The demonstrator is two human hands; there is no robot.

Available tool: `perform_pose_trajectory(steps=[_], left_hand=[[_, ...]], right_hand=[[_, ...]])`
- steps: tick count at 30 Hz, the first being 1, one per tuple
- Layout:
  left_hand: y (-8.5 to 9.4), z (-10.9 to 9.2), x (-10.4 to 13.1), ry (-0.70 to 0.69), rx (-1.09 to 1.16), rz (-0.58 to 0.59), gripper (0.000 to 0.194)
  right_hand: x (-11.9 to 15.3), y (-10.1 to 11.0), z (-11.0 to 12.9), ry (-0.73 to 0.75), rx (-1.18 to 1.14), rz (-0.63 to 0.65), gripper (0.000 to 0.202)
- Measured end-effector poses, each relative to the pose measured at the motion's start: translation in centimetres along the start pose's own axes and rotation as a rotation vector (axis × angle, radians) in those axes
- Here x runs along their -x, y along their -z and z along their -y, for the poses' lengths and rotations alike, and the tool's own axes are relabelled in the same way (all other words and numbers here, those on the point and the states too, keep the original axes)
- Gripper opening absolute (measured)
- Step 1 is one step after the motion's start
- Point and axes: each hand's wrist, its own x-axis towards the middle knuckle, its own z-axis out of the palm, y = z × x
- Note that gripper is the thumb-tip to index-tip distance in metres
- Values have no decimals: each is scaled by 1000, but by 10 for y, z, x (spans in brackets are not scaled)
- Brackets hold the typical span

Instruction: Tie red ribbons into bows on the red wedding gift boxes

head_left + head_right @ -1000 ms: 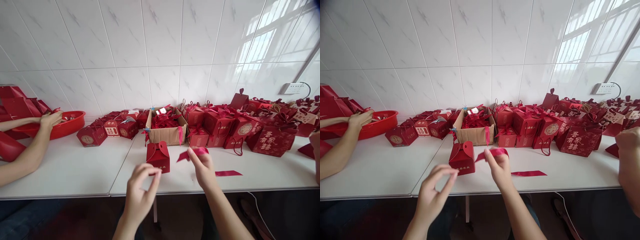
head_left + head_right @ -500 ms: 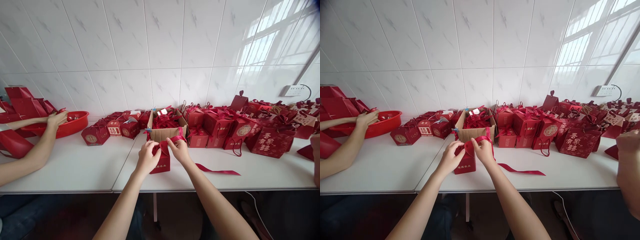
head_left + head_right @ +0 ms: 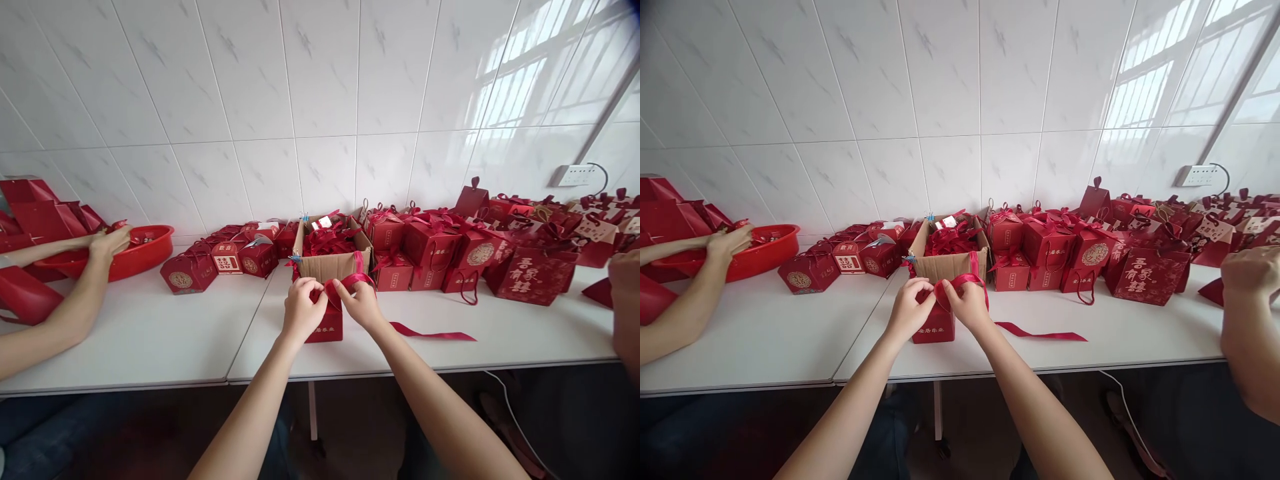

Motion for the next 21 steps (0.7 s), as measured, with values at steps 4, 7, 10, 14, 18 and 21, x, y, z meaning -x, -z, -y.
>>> perform_pose_trajectory(steps=[4,7,10,14,18,21], left_hand=[[2,-5,-4,0,90,27,9],[6,-9,-11,4,163,59,12],[10,-16,-18,13,202,58,13],[20,-36,-27,-45,246,83,9],[38,-55,-35,-109,332,106,12],[51,-60,-39,-108,399,81,15]], right_hand=[[4,24,7,-69,-7,164,60],[4,39,20,-66,-75,267,60],[0,42,34,-11,-160,198,46],[-15,34,46,91,-268,221,40],[-32,28,47,144,-375,378,43],[-40,28,47,154,-445,401,42]])
